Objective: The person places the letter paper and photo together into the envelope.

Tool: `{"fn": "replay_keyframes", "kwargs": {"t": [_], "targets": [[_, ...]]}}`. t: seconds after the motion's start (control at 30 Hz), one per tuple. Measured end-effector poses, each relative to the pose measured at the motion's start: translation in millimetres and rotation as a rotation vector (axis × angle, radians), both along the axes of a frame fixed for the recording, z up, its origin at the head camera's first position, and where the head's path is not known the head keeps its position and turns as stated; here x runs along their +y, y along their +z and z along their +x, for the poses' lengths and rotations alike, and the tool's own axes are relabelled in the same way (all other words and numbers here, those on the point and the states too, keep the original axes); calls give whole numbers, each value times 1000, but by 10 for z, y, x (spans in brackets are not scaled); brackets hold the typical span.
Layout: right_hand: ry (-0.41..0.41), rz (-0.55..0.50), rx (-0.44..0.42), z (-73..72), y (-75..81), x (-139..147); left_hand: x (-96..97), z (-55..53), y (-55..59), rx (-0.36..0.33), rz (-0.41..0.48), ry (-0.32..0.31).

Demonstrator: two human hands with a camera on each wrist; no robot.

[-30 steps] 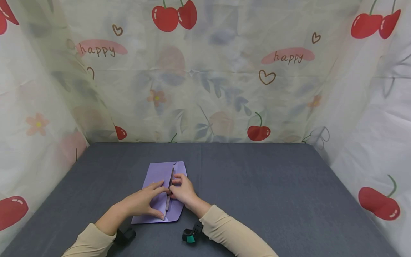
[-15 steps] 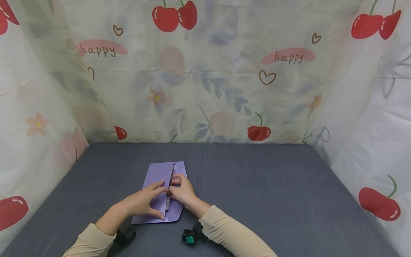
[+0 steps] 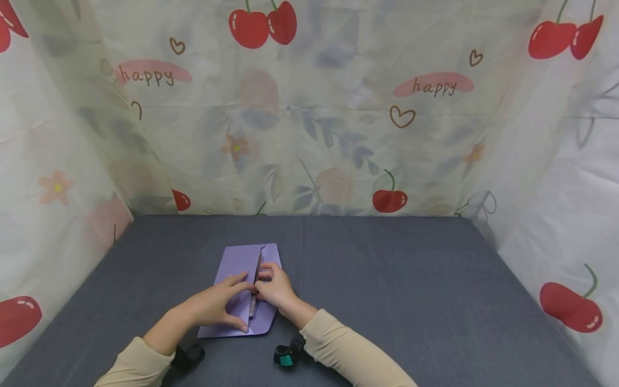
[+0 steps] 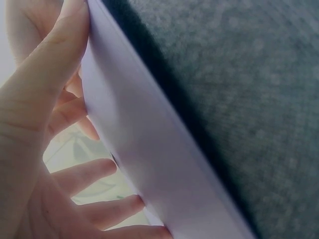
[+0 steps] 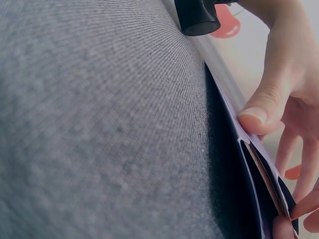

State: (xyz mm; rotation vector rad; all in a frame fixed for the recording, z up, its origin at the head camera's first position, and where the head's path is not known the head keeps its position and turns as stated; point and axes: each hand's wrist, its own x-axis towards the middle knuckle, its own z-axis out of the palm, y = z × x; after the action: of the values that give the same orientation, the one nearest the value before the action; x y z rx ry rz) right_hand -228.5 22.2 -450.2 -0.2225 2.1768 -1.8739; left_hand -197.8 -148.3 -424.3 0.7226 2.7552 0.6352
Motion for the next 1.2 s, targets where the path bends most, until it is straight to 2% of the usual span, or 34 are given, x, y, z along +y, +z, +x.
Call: {"fn": "replay_keyframes", "kwargs": {"t": [0.93, 1.2], "targets": [[41, -45, -5, -14, 49, 104, -14, -13, -4, 18, 24, -27], [40, 0, 30, -35, 125, 265, -10, -1, 2, 14, 19, -13]]}}
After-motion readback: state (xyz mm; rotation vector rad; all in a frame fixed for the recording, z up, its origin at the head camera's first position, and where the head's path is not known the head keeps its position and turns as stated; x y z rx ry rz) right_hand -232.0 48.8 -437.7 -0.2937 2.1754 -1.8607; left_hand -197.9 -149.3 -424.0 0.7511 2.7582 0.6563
